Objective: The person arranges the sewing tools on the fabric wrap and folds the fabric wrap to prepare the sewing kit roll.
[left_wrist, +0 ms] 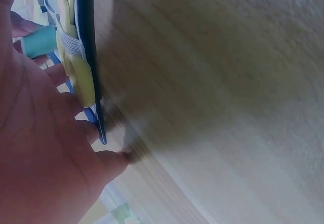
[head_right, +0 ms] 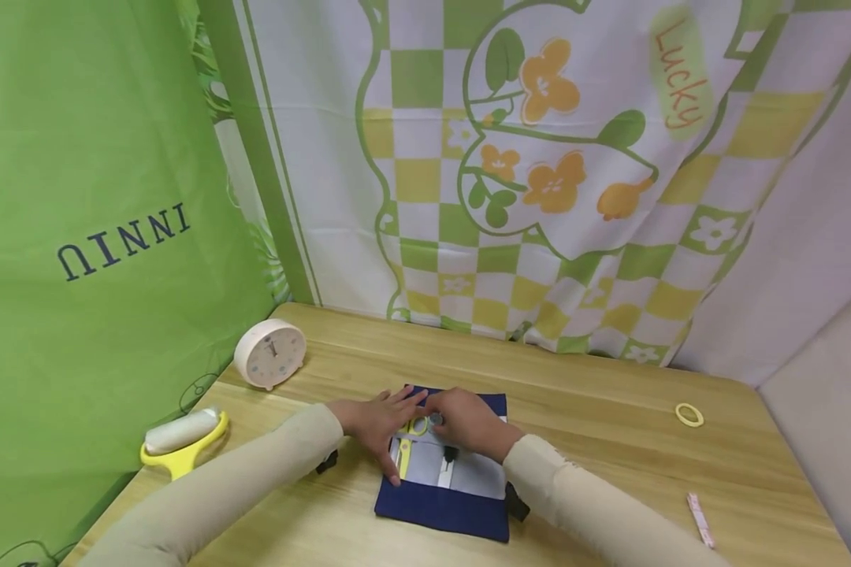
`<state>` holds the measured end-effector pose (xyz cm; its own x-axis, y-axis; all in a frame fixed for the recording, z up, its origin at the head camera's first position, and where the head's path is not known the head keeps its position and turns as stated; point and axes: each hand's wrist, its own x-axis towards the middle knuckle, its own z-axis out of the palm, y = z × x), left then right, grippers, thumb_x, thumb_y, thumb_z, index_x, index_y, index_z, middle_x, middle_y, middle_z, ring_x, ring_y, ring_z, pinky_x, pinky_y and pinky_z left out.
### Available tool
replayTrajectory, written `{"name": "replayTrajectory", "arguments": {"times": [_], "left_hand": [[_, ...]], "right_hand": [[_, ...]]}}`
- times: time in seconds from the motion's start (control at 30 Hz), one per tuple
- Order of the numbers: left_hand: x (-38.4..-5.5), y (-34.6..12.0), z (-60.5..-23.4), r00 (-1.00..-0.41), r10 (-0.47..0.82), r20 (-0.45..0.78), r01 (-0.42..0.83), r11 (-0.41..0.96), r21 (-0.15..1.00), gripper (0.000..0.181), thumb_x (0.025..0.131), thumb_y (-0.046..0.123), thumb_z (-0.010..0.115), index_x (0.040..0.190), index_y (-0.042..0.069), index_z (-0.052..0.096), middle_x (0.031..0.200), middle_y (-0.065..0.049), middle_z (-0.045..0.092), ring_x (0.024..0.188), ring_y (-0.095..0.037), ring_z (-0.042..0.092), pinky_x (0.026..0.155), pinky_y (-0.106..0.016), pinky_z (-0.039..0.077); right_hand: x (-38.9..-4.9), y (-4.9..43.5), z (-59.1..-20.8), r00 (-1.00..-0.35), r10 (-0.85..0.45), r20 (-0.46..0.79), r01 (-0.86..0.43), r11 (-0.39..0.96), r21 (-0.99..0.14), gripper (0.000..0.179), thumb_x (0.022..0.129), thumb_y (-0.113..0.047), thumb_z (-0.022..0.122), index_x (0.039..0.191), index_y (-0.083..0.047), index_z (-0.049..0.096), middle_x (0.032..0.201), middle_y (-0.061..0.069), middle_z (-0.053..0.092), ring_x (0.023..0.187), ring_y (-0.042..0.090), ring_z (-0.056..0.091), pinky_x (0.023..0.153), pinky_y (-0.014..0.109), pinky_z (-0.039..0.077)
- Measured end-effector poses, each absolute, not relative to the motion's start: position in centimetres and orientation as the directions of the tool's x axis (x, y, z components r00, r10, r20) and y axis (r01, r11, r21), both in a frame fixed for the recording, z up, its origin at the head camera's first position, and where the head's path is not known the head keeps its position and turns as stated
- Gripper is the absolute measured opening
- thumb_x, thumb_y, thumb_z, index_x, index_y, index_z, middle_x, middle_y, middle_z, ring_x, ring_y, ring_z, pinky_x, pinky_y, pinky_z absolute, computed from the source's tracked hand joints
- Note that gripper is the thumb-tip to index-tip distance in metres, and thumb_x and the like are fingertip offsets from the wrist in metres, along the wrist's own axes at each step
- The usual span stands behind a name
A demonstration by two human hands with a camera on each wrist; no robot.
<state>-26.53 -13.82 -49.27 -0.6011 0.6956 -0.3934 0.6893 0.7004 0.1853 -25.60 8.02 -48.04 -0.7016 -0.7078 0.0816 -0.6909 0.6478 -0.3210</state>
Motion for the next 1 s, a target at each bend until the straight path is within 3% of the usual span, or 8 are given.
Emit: {"name": "replayTrajectory", "arguments": {"times": [0.13,0.33,0.6,0.8,1.0], "left_hand": [[-26.4,-13.8,-49.4,-0.601,0.693,-0.398,0.685,0.703,0.19,0.125,0.068,0.074,0.078,0.162,0.029,0.01,0.171,-0.006,-0.005,0.158,-0.032,-0.006,0.125,-0.06,0.014],[-26.4,-13.8,-49.3,-0.605,0.683,-0.409,0.677,0.712,0.188,0.123,0.068,0.073,0.078,0.162,0.027,0.013,0.172,-0.004,-0.005,0.159,-0.03,-0.006,0.125,-0.06,0.014],[-26.1,-13.6,-48.9,-0.606,0.676,-0.419,0.677,0.715,0.174,0.122,0.069,0.072,0.078,0.162,0.027,0.013,0.172,-0.004,-0.005,0.159,-0.029,-0.005,0.125,-0.059,0.015],[-26.2,-13.7,-48.7,-0.601,0.676,-0.426,0.676,0.715,0.181,0.122,0.071,0.071,0.078,0.162,0.025,0.012,0.172,-0.005,-0.004,0.159,-0.031,-0.004,0.125,-0.059,0.014],[-26.4,-13.7,-48.7,-0.595,0.687,-0.417,0.671,0.71,0.214,0.123,0.068,0.071,0.079,0.162,0.028,0.012,0.171,-0.005,-0.006,0.159,-0.031,-0.006,0.125,-0.061,0.012]], "right_hand": [[-25.7,8.0,-48.8,-0.702,-0.709,0.075,-0.697,0.66,-0.281,0.018,0.088,-0.011,0.074,0.106,-0.01,0.075,0.095,-0.001,0.075,0.08,0.008,0.066,0.073,0.03,0.055],[-25.4,8.2,-48.8,-0.656,-0.752,0.064,-0.722,0.6,-0.343,0.016,0.088,-0.007,0.073,0.103,-0.007,0.075,0.097,0.002,0.077,0.084,0.009,0.07,0.075,0.029,0.057],[-25.2,8.6,-48.7,-0.651,-0.757,0.063,-0.708,0.575,-0.409,0.011,0.087,-0.006,0.073,0.098,-0.007,0.073,0.077,-0.005,0.068,0.063,-0.004,0.05,0.061,0.017,0.047],[-25.7,8.9,-48.7,-0.629,-0.776,0.037,-0.69,0.536,-0.485,0.012,0.087,-0.01,0.075,0.099,-0.008,0.074,0.081,-0.004,0.072,0.067,-0.004,0.056,0.062,0.017,0.049],[-26.6,9.3,-48.8,-0.677,-0.735,-0.041,-0.587,0.573,-0.572,0.02,0.089,-0.014,0.077,0.106,-0.008,0.068,0.093,0.002,0.075,0.081,0.004,0.067,0.07,0.022,0.055]]}}
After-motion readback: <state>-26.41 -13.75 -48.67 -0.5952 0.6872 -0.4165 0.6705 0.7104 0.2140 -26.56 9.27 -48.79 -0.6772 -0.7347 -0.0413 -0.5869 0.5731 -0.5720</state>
